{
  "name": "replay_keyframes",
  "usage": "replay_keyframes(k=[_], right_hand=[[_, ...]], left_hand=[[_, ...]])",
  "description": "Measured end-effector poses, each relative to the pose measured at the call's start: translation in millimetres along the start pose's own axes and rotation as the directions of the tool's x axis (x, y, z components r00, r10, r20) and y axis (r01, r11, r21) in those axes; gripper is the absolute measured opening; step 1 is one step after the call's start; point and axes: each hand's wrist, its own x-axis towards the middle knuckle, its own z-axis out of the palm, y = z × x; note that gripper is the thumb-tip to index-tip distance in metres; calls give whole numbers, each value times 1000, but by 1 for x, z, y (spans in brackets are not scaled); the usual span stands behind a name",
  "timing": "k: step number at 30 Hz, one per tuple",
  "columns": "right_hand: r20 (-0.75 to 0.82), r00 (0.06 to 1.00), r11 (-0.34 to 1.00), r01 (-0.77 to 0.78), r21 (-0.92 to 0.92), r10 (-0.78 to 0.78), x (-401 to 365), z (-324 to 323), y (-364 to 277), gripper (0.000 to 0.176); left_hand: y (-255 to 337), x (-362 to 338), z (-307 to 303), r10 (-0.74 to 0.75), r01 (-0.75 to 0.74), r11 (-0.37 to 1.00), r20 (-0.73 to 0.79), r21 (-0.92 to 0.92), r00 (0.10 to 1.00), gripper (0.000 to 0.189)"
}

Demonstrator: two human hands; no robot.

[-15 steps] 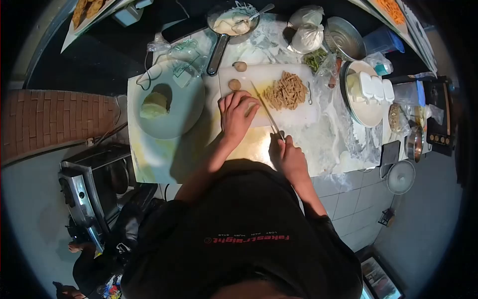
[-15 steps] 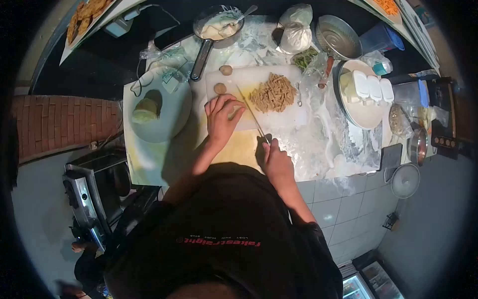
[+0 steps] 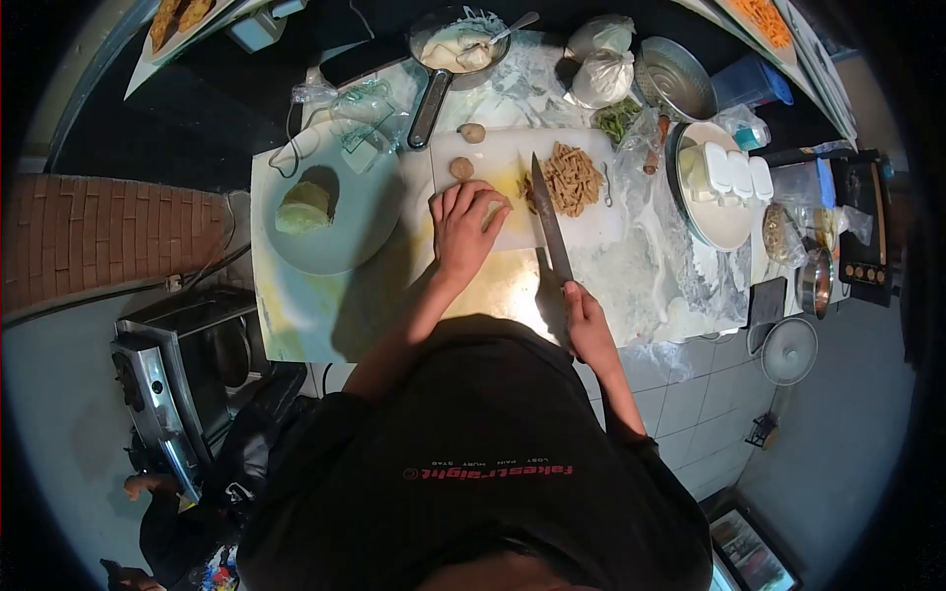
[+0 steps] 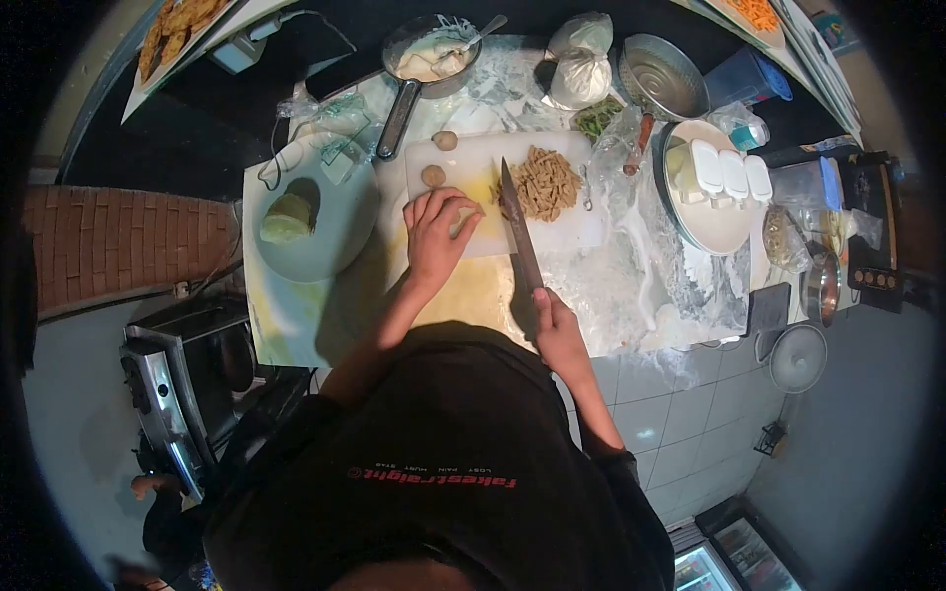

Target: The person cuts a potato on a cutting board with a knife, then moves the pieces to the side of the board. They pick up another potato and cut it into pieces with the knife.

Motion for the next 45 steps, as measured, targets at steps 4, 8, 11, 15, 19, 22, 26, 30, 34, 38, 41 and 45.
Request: replay_keyframes(k=[4, 8, 11, 15, 19, 22, 26, 30, 34, 38, 41, 45], right_hand=[[-22, 997, 985, 65, -161, -69, 1, 2, 2, 50], [-42, 997, 920, 37, -391, -58, 3, 14, 2, 46], [-39, 996, 911, 60, -409, -83, 1, 18, -7, 41], [-35, 995, 888, 68, -456, -94, 3, 23, -6, 40], [-40, 993, 870, 80, -487, -113, 5, 25, -4, 38], [-32, 993, 867, 83, -491, -113, 6, 25, -5, 37], [-24, 994, 868, 79, -490, -104, 5, 24, -9, 37], [-25, 997, 859, 48, -509, -70, 5, 24, -10, 37], [-7, 998, 862, 48, -505, -60, 6, 25, -11, 38], [19, 999, 873, 50, -486, -47, 7, 24, -12, 39], [26, 999, 875, 48, -482, -41, 11, 24, -13, 39], [19, 998, 872, 66, -485, -65, 16, 29, -2, 39]], left_hand=[[-1, -1, -1, 4, -4, 1000, 1, 1, 1000, 18], [0, 0, 0, 12, -12, 1000, -4, 7, 1000, 18], [0, 0, -1, 2, -2, 1000, 5, 2, 1000, 17], [-2, -1, 1, -9, 9, 1000, 10, -5, 1000, 18], [-1, 0, 1, -14, 14, 1000, 15, -16, 1000, 18], [0, 0, 0, -18, 18, 1000, 13, -18, 1000, 17], [-1, 1, 1, -21, 22, 1000, 16, -19, 1000, 16], [0, 1, 1, -24, 24, 1000, 13, -7, 1000, 16], [0, 2, 0, -26, 26, 1000, 20, -9, 999, 16], [1, 3, -1, -25, 25, 999, 6, -23, 1000, 11], [-1, 3, 1, -39, 40, 999, 13, -36, 999, 10], [0, 4, 0, -40, 41, 998, 22, -36, 999, 9]])
